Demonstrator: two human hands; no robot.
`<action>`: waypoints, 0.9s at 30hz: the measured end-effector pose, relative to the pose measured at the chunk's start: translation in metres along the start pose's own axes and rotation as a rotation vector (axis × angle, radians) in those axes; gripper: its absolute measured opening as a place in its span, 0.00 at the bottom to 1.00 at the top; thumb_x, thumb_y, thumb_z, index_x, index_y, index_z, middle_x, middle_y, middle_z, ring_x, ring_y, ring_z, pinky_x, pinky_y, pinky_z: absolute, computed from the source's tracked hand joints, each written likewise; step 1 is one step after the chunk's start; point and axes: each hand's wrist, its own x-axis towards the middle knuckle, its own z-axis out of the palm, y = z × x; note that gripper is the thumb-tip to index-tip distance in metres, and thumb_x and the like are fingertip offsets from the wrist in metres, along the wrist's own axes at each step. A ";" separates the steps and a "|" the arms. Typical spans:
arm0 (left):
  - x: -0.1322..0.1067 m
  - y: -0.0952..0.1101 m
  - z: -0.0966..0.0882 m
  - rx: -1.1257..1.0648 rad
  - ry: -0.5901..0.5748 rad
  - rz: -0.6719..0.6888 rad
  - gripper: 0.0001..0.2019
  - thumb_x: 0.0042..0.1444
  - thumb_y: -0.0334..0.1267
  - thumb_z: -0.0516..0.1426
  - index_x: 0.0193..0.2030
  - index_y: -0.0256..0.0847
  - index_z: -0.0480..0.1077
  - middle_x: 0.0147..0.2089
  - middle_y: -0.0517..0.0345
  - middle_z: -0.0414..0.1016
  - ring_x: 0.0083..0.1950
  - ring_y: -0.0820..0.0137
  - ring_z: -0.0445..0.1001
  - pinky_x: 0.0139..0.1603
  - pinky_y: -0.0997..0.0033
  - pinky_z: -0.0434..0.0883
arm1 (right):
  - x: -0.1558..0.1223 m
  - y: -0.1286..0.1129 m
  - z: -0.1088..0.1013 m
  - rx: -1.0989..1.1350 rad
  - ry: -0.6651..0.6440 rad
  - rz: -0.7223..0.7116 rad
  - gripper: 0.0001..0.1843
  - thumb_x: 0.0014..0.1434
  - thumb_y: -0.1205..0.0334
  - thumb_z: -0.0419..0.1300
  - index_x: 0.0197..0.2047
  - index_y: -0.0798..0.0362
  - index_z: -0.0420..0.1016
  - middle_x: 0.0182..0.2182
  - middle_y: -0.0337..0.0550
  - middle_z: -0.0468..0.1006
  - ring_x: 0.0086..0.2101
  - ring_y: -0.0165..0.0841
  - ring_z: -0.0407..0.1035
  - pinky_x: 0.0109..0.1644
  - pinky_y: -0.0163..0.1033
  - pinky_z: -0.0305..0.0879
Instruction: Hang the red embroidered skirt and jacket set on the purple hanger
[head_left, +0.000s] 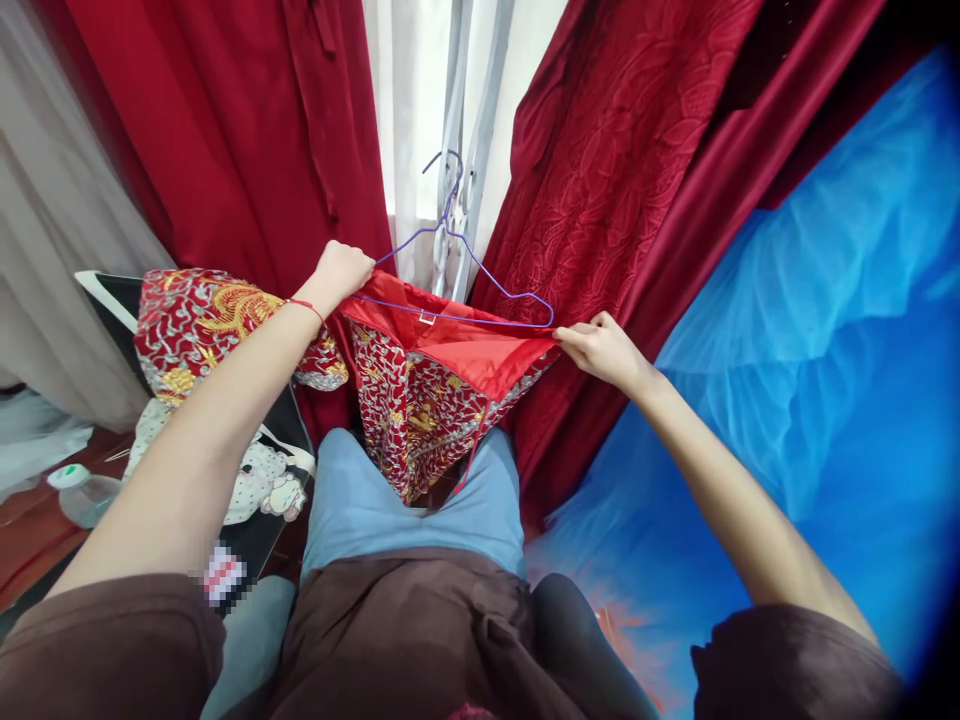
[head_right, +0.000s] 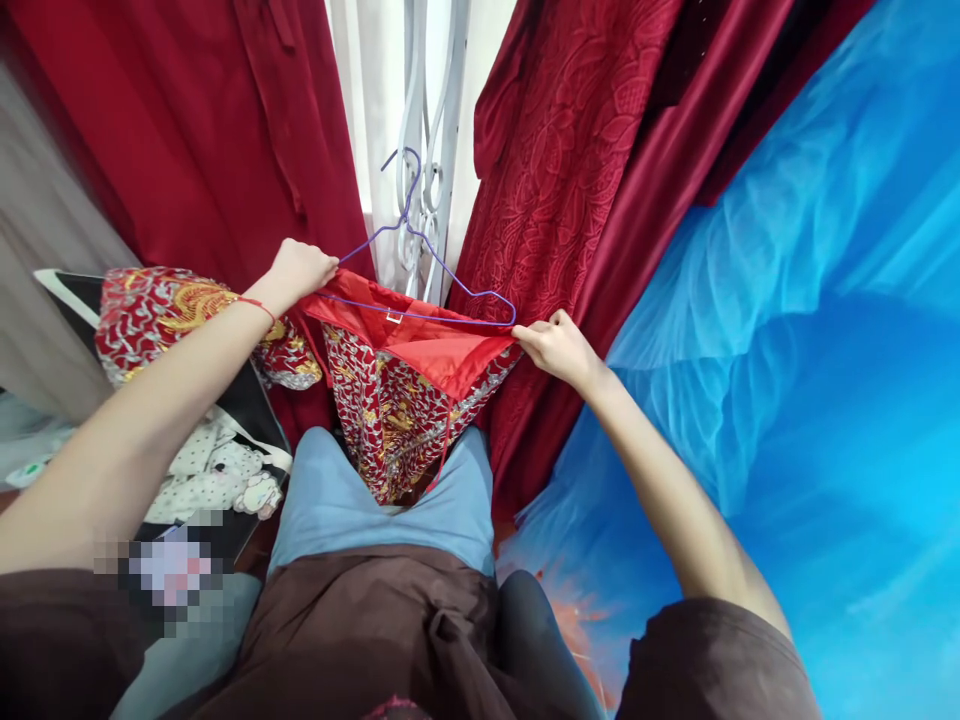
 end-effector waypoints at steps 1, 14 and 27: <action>-0.001 -0.001 -0.001 0.008 0.002 0.001 0.16 0.64 0.34 0.50 0.43 0.33 0.79 0.43 0.38 0.79 0.58 0.44 0.74 0.58 0.49 0.62 | 0.002 0.003 -0.001 -0.015 -0.002 0.013 0.15 0.69 0.64 0.46 0.45 0.53 0.74 0.33 0.47 0.82 0.32 0.36 0.71 0.44 0.43 0.50; 0.000 0.003 -0.003 0.103 -0.004 0.036 0.19 0.61 0.30 0.47 0.44 0.31 0.80 0.42 0.33 0.80 0.55 0.46 0.77 0.53 0.52 0.66 | 0.034 -0.002 -0.032 -0.061 0.079 0.160 0.16 0.66 0.64 0.46 0.44 0.51 0.76 0.28 0.43 0.78 0.29 0.38 0.69 0.48 0.49 0.52; -0.030 0.009 -0.020 -0.078 0.051 -0.021 0.19 0.64 0.36 0.47 0.49 0.30 0.77 0.50 0.31 0.77 0.57 0.43 0.74 0.59 0.43 0.64 | 0.120 -0.051 -0.019 0.019 0.218 0.328 0.18 0.67 0.65 0.43 0.50 0.54 0.72 0.43 0.56 0.76 0.46 0.49 0.65 0.52 0.57 0.57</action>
